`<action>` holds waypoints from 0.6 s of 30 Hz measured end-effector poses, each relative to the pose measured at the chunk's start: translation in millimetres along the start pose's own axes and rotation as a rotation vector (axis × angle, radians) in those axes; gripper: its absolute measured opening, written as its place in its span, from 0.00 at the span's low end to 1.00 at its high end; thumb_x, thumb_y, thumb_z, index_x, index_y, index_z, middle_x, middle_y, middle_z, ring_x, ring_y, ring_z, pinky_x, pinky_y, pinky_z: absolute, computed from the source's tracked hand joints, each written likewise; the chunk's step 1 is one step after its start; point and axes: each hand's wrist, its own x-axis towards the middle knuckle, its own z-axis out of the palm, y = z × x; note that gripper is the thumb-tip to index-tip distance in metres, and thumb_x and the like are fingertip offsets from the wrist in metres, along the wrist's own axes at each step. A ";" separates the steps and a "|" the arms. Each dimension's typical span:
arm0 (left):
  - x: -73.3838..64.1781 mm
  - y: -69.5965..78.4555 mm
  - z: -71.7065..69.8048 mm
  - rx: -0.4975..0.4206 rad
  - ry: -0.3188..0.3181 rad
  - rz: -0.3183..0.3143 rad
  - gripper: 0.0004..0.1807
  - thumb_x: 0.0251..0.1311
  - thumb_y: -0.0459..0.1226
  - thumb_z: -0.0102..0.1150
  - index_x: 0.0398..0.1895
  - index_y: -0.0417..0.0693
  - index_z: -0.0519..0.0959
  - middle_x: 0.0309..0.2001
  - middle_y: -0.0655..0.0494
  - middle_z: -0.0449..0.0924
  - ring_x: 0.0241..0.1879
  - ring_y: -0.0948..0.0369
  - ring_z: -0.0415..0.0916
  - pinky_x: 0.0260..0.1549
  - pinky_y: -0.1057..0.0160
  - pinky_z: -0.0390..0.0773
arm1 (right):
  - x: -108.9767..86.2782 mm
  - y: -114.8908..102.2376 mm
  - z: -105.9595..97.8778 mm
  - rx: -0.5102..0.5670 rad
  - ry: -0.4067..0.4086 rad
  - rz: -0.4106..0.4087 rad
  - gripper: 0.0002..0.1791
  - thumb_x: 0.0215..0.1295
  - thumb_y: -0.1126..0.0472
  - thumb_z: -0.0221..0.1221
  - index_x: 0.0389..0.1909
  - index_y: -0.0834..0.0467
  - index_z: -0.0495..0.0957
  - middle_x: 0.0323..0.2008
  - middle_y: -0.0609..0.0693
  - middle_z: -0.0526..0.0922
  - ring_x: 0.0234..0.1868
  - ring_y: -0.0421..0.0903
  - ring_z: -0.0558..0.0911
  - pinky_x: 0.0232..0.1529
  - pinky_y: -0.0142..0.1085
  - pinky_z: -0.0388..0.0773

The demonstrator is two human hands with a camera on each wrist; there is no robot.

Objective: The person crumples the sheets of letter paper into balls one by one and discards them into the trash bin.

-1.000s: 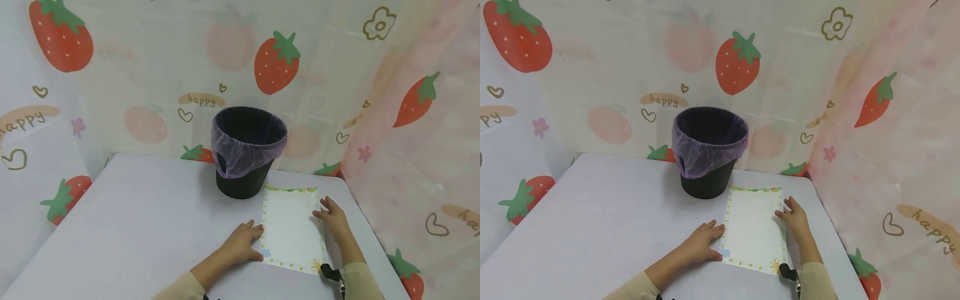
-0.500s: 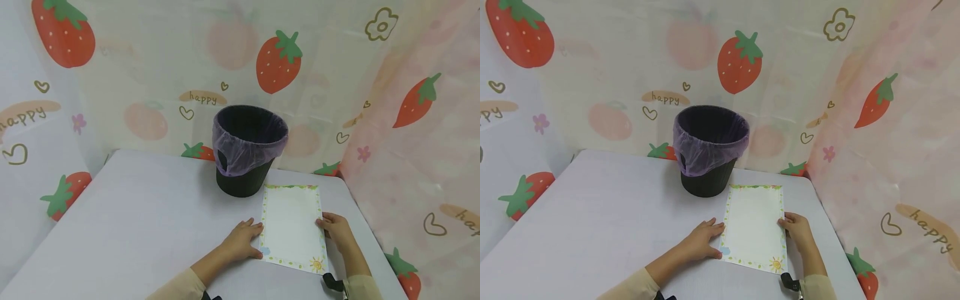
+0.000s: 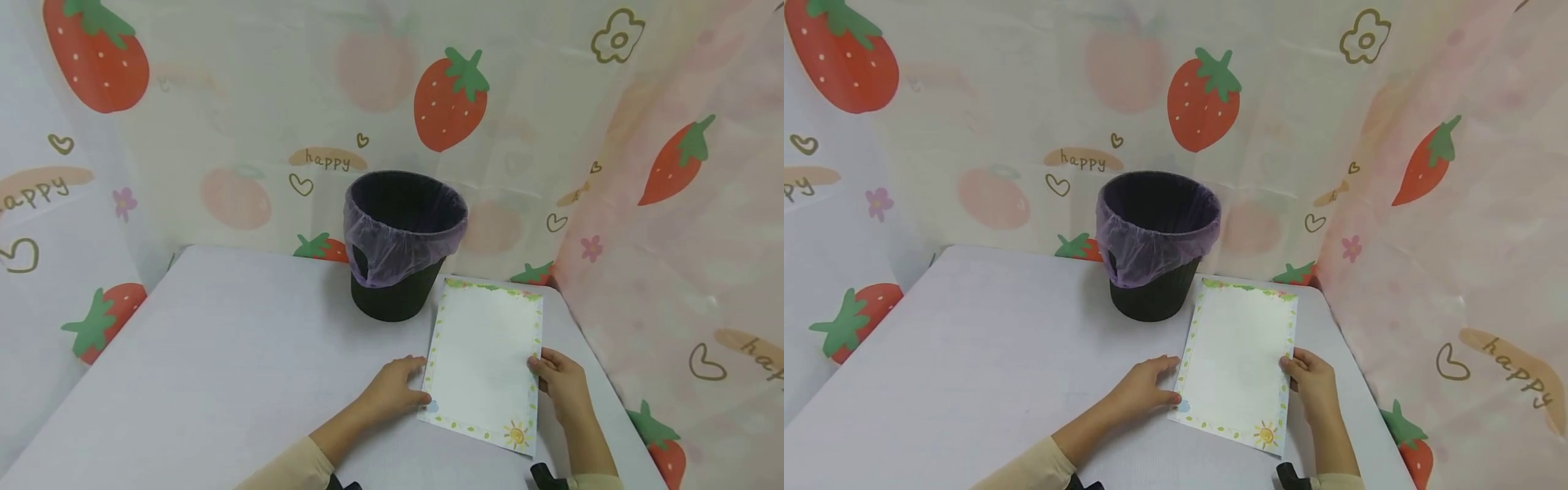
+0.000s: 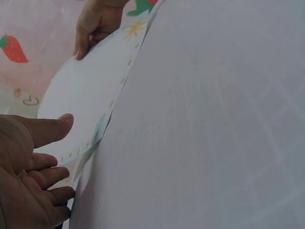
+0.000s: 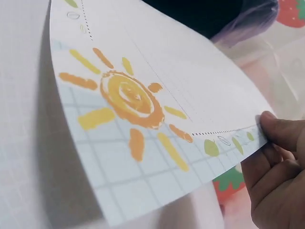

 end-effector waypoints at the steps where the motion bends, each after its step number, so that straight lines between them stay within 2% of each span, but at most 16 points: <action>1: 0.1 1.0 -0.3 -0.017 0.006 0.002 0.40 0.53 0.41 0.78 0.70 0.40 0.73 0.70 0.41 0.73 0.73 0.43 0.65 0.73 0.43 0.63 | -3.1 -2.6 -0.5 0.006 0.004 -0.003 0.31 0.72 0.59 0.64 0.68 0.72 0.68 0.40 0.40 0.88 0.39 0.35 0.86 0.41 0.30 0.85; 6: 1.0 6.3 -0.2 -0.148 0.014 0.009 0.42 0.55 0.41 0.77 0.72 0.39 0.70 0.69 0.43 0.75 0.71 0.47 0.70 0.71 0.45 0.67 | -19.8 -14.4 -2.0 0.068 0.058 -0.032 0.30 0.70 0.59 0.66 0.65 0.71 0.70 0.37 0.38 0.87 0.38 0.35 0.85 0.40 0.29 0.85; 11: 0.7 13.6 -3.1 -0.254 0.019 0.032 0.42 0.57 0.40 0.76 0.74 0.41 0.68 0.69 0.47 0.75 0.69 0.50 0.72 0.69 0.47 0.69 | -34.2 -22.7 -3.3 0.181 0.108 -0.079 0.17 0.66 0.60 0.69 0.52 0.63 0.80 0.33 0.41 0.86 0.34 0.36 0.84 0.36 0.28 0.84; 15: -0.2 20.5 -9.1 -0.322 0.026 0.071 0.41 0.58 0.38 0.75 0.73 0.41 0.68 0.69 0.47 0.75 0.68 0.50 0.74 0.68 0.46 0.71 | -43.1 -29.3 -5.1 0.294 0.061 -0.171 0.06 0.67 0.65 0.67 0.43 0.57 0.83 0.33 0.43 0.86 0.34 0.37 0.84 0.36 0.28 0.84; 18: -1.5 23.5 -13.3 -0.362 0.008 0.082 0.41 0.59 0.38 0.75 0.74 0.40 0.67 0.71 0.46 0.73 0.69 0.49 0.73 0.69 0.45 0.70 | -48.5 -35.7 -4.9 0.344 0.007 -0.257 0.05 0.68 0.69 0.64 0.41 0.57 0.83 0.33 0.44 0.86 0.35 0.37 0.84 0.37 0.28 0.84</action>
